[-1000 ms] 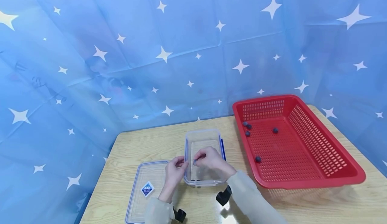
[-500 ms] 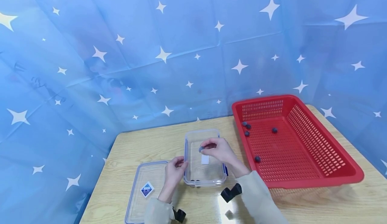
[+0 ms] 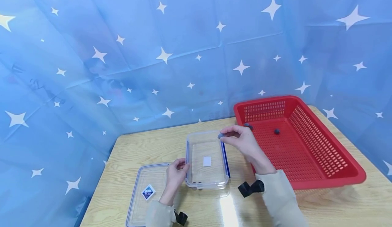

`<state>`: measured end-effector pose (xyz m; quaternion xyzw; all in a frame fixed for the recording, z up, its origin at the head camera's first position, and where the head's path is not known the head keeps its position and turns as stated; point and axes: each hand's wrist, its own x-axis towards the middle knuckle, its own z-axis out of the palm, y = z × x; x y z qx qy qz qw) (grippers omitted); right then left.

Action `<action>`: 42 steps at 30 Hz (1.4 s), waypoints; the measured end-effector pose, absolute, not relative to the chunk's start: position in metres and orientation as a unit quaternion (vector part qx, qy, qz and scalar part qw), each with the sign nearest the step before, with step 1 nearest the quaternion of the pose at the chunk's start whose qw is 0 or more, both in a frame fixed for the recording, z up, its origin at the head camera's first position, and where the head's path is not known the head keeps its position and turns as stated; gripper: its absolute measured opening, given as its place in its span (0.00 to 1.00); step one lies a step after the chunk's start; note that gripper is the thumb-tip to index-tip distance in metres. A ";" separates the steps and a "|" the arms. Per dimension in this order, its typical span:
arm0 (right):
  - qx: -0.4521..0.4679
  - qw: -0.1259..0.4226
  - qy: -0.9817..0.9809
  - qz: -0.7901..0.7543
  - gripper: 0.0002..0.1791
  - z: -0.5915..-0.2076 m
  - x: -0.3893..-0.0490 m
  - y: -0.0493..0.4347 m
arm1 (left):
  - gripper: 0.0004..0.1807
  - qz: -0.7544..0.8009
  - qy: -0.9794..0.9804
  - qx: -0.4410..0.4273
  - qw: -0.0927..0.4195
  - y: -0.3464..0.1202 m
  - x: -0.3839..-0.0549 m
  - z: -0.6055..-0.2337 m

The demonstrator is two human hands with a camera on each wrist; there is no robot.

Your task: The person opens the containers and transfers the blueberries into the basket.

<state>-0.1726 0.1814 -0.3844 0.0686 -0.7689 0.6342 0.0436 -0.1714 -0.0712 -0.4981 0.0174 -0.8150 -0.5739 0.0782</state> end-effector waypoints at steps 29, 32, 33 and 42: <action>0.048 0.070 -0.711 0.698 0.09 -0.377 -0.189 0.300 | 0.12 -0.570 -0.818 0.008 0.077 -0.072 -0.171 -0.497; 0.058 0.062 -0.695 0.714 0.09 -0.381 -0.194 0.310 | 0.11 -0.569 -0.818 0.011 0.079 -0.072 -0.171 -0.497; 0.060 0.057 -0.689 0.720 0.09 -0.383 -0.196 0.313 | 0.11 -0.569 -0.818 0.012 0.079 -0.072 -0.171 -0.497; 0.121 -0.033 -0.606 0.786 0.14 -0.409 -0.217 0.340 | 0.11 -0.576 -0.813 0.010 0.080 -0.072 -0.171 -0.498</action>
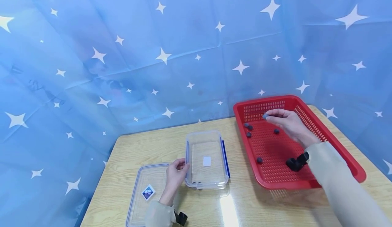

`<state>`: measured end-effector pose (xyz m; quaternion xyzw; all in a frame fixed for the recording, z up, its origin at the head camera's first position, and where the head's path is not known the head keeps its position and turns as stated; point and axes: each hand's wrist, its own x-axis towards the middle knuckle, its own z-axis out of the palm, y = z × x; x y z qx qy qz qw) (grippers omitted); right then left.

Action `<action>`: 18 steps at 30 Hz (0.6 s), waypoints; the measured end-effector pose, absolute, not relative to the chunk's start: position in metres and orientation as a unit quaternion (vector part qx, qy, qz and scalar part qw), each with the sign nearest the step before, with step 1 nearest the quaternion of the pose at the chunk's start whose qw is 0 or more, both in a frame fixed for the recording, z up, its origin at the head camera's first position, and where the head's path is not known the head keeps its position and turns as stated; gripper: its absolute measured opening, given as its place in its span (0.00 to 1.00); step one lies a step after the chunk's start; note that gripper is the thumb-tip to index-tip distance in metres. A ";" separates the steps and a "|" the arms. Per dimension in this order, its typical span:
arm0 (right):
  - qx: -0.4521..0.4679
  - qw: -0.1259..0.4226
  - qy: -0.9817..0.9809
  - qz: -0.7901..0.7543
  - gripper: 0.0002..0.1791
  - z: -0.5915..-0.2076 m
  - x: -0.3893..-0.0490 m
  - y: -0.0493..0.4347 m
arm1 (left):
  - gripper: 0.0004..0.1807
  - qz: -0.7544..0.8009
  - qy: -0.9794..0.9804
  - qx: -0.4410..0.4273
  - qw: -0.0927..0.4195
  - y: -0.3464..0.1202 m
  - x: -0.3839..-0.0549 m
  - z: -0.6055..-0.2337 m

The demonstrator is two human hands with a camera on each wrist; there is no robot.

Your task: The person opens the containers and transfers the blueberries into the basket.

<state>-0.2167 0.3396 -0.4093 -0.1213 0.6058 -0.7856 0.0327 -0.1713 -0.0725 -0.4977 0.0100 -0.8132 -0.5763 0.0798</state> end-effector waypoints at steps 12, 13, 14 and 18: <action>-0.065 0.071 0.562 -0.822 0.15 -0.442 -0.244 0.361 | 0.12 -0.579 -0.812 0.017 0.071 -0.073 -0.170 -0.497; -0.058 0.074 0.558 -0.824 0.15 -0.445 -0.246 0.362 | 0.11 -0.577 -0.813 0.017 0.070 -0.073 -0.170 -0.497; -0.053 0.075 0.558 -0.824 0.15 -0.448 -0.247 0.363 | 0.11 -0.578 -0.813 0.018 0.070 -0.073 -0.171 -0.497; -0.035 0.076 0.579 -0.811 0.15 -0.458 -0.252 0.367 | 0.11 -0.573 -0.816 0.016 0.072 -0.073 -0.171 -0.497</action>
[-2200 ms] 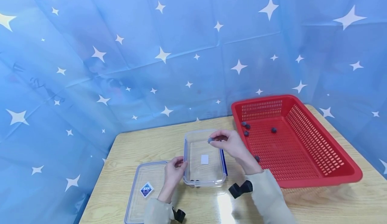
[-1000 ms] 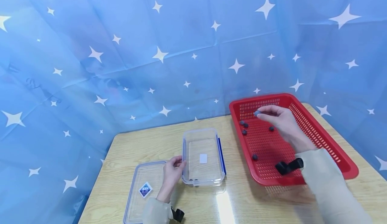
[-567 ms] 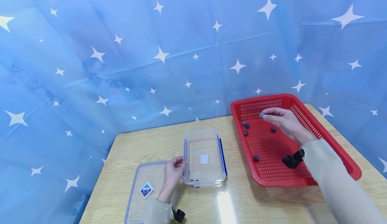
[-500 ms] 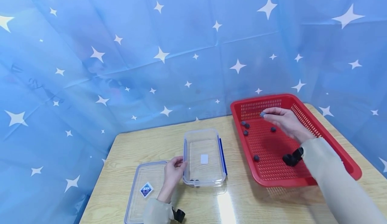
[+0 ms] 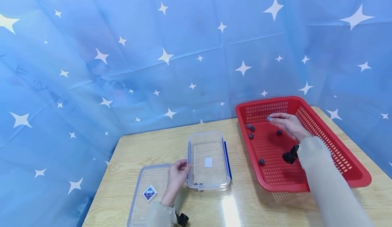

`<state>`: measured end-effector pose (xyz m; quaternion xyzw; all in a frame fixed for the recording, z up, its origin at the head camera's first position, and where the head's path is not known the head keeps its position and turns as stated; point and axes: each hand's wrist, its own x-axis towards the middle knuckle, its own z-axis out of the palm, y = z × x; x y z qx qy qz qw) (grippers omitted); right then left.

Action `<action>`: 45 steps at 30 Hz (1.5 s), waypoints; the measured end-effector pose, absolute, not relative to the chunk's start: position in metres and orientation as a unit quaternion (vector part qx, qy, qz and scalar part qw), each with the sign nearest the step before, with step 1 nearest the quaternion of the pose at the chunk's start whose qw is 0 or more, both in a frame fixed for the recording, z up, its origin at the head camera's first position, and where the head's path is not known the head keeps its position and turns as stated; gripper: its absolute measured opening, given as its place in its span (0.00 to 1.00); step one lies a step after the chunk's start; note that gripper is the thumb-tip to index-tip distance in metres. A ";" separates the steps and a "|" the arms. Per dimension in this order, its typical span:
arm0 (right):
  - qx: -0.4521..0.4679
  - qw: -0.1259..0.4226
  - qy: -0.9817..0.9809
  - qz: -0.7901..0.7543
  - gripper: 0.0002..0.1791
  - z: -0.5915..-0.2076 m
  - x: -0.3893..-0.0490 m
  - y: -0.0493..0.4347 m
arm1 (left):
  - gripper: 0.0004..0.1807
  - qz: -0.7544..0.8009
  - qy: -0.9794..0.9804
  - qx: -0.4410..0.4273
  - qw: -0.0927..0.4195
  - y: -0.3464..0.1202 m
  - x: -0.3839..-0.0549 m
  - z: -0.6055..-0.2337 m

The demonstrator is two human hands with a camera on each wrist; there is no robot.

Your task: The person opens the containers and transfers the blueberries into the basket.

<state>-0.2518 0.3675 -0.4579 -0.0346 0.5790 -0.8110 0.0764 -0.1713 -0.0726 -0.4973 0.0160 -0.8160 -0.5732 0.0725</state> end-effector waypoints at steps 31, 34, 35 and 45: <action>-0.113 0.077 0.508 -0.851 0.16 -0.441 -0.250 0.345 | 0.12 -0.567 -0.820 0.009 0.074 -0.071 -0.173 -0.499; -0.130 0.066 0.519 -0.842 0.16 -0.427 -0.248 0.332 | 0.12 -0.567 -0.820 0.012 0.073 -0.071 -0.173 -0.499; -0.134 0.063 0.522 -0.840 0.15 -0.422 -0.246 0.327 | 0.12 -0.568 -0.820 0.011 0.074 -0.072 -0.172 -0.499; -0.139 0.052 0.600 -0.786 0.12 -0.385 -0.227 0.281 | 0.11 -0.569 -0.818 0.012 0.081 -0.071 -0.172 -0.499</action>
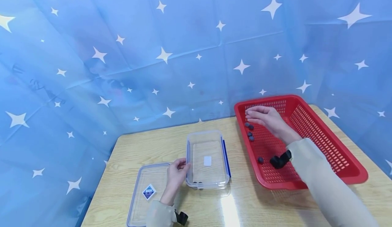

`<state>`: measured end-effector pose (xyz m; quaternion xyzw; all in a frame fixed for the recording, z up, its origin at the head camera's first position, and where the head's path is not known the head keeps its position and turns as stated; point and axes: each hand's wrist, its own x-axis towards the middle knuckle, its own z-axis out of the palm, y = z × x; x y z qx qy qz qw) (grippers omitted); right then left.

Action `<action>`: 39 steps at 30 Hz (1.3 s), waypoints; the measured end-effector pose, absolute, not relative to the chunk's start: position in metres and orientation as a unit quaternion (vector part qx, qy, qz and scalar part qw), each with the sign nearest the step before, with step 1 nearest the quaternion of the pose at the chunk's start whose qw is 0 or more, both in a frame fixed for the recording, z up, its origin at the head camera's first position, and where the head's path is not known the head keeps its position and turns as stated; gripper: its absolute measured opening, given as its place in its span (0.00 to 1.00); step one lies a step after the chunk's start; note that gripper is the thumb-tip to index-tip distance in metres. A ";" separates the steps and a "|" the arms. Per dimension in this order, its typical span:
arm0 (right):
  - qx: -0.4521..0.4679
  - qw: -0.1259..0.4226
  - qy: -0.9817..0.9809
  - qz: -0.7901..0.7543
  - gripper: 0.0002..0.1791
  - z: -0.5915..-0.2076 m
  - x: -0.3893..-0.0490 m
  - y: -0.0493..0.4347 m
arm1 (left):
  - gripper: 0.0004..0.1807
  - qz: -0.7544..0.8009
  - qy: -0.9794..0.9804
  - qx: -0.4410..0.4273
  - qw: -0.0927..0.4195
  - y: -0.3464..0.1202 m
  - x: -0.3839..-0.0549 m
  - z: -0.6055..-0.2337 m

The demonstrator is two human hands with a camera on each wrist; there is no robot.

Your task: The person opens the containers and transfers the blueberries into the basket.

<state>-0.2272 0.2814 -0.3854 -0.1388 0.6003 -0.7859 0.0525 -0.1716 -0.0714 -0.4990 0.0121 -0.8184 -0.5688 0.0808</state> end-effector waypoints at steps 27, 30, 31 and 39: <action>-0.094 0.105 0.693 -0.707 0.21 -0.381 -0.174 0.186 | 0.11 -0.569 -0.818 0.010 0.082 -0.071 -0.171 -0.499; -0.094 0.120 0.687 -0.711 0.20 -0.382 -0.171 0.179 | 0.11 -0.569 -0.818 0.011 0.083 -0.071 -0.171 -0.499; -0.096 0.123 0.683 -0.714 0.19 -0.384 -0.170 0.176 | 0.11 -0.569 -0.818 0.011 0.083 -0.071 -0.171 -0.499; -0.135 0.162 0.690 -0.693 0.21 -0.403 -0.162 0.151 | 0.11 -0.569 -0.818 0.015 0.077 -0.071 -0.171 -0.498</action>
